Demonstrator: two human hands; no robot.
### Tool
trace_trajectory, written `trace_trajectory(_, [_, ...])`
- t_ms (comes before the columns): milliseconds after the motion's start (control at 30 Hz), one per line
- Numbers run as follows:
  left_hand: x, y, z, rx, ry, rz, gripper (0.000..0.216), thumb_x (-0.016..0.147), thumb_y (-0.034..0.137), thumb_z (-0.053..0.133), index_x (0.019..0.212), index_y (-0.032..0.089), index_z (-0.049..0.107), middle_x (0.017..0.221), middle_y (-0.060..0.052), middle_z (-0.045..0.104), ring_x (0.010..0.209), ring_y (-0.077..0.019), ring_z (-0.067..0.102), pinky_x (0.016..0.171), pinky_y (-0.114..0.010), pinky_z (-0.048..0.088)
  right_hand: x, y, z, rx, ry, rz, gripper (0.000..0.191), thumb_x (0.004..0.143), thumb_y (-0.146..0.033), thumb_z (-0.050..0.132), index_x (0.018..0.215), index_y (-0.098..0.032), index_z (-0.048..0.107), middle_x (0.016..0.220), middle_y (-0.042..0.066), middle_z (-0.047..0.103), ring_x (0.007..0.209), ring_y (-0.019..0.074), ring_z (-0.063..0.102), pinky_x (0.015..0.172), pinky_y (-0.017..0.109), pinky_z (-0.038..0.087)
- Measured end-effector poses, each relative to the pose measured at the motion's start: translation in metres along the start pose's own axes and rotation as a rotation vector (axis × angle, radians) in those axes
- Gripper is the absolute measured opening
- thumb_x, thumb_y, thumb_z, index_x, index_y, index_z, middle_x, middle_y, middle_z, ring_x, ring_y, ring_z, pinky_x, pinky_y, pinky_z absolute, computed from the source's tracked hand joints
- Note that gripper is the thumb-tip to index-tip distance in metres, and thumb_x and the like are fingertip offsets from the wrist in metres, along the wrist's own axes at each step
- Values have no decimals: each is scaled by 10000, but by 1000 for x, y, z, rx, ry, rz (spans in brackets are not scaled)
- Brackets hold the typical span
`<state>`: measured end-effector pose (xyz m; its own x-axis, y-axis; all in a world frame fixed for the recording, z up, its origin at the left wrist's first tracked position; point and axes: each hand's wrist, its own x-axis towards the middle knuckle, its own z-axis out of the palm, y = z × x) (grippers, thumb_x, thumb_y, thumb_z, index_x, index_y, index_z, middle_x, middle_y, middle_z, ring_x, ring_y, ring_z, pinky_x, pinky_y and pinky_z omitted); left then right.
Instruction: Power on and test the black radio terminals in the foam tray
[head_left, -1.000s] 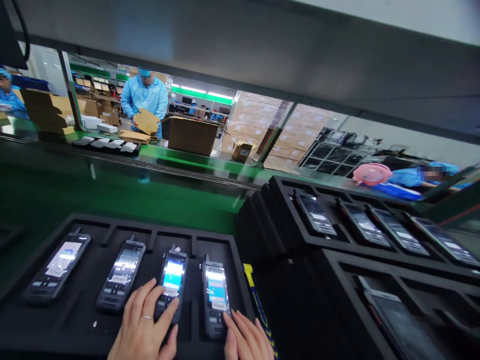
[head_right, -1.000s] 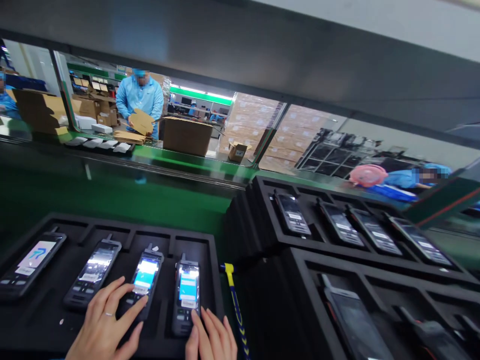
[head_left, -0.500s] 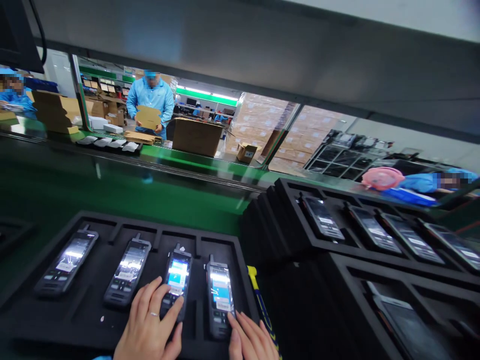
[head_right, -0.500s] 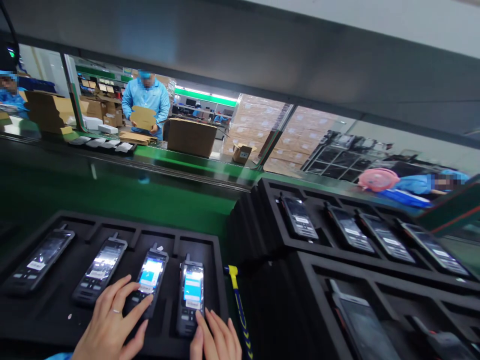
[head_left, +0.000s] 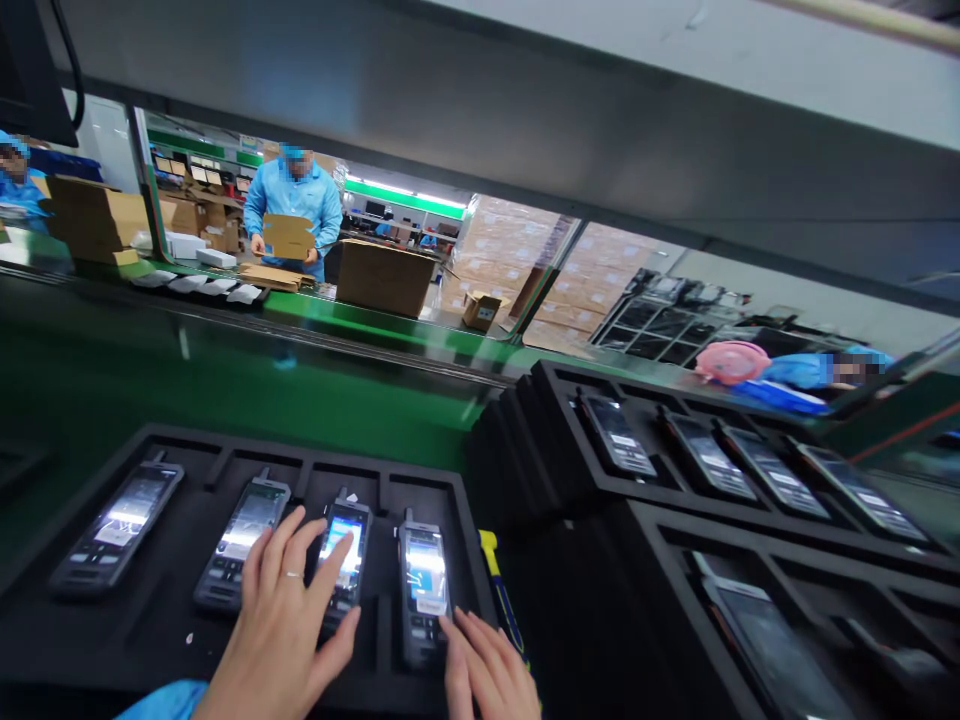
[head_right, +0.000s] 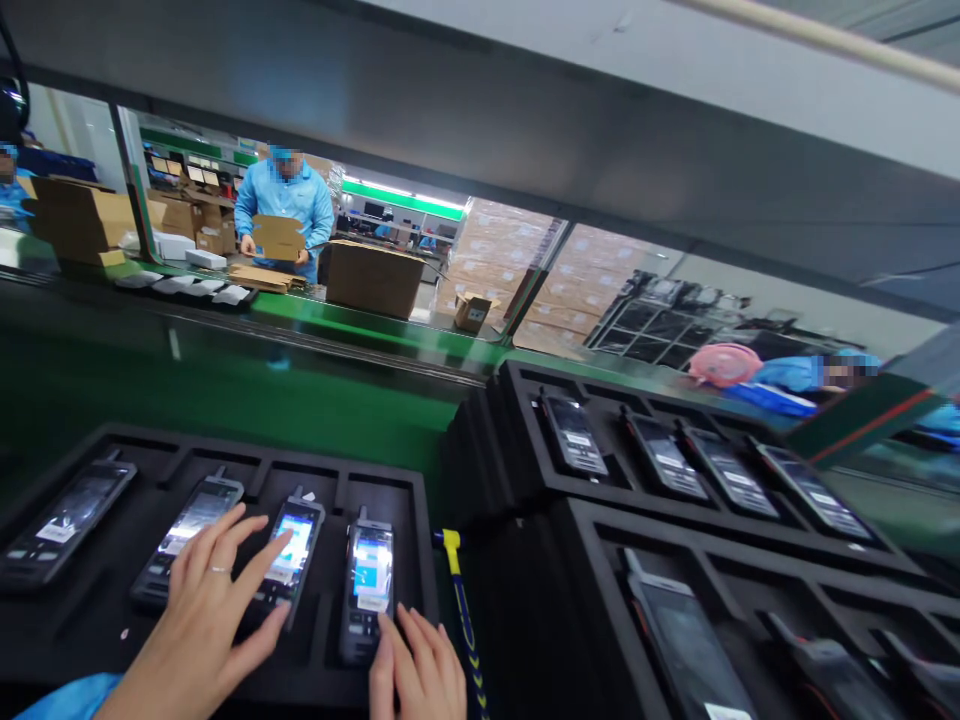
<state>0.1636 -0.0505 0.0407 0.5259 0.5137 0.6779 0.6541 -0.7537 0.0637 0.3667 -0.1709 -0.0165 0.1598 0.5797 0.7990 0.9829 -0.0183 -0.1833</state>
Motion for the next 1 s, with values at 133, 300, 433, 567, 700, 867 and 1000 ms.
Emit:
trace_trajectory(133, [13, 2, 2, -42, -87, -166, 409, 882, 390, 495, 1249, 212, 529, 1256, -129, 487, 1293, -319, 339, 998, -530, 353, 29, 4, -4, 30, -155, 87, 277, 976, -275, 422, 1201, -232, 578, 1143, -23, 615, 1054, 166, 537, 906, 284, 418])
trace_trajectory(300, [11, 2, 17, -108, -108, -169, 375, 891, 375, 495, 1244, 251, 526, 1281, -101, 467, 1305, -292, 324, 1011, -512, 383, 49, 8, 8, -77, -133, 9, 333, 1003, -349, 349, 1112, -227, 638, 1021, -35, 652, 953, 150, 573, 812, 284, 428])
trace_trajectory(433, [10, 4, 22, -101, -117, -139, 356, 887, 357, 499, 1227, 259, 538, 1276, -103, 465, 1295, -297, 333, 992, -523, 405, 38, 12, 13, -19, -143, 27, 321, 997, -314, 359, 1153, -215, 621, 1087, -6, 631, 1012, 166, 550, 861, 290, 407])
trace_trajectory(567, [11, 6, 24, -73, -127, -108, 317, 871, 343, 522, 1174, 262, 570, 1260, -104, 467, 1281, -303, 341, 964, -530, 429, 29, 10, 12, 191, -103, 173, 290, 994, -307, 388, 1174, -220, 597, 1115, 1, 621, 1040, 179, 537, 923, 304, 382])
trace_trajectory(700, [10, 7, 27, -49, -141, -117, 303, 866, 354, 534, 1162, 303, 574, 1260, -94, 461, 1281, -311, 334, 938, -545, 445, 28, 6, 13, 291, -20, 203, 225, 977, -255, 433, 1063, -219, 637, 1039, 13, 639, 1007, 187, 552, 912, 318, 395])
trace_trajectory(867, [8, 7, 26, -73, -153, -143, 312, 863, 346, 537, 1166, 282, 571, 1275, -91, 455, 1293, -310, 329, 971, -534, 429, 30, 5, 12, 261, -26, 184, 242, 979, -264, 426, 1068, -192, 639, 1047, 42, 634, 1006, 211, 550, 903, 345, 397])
trace_trajectory(1000, [5, 7, 22, -103, -110, -142, 347, 879, 318, 507, 1215, 233, 523, 1283, -110, 448, 1304, -297, 317, 961, -510, 451, 30, 5, 11, 208, -19, 119, 241, 976, -262, 429, 1071, -202, 642, 1081, 42, 615, 1035, 209, 531, 915, 341, 389])
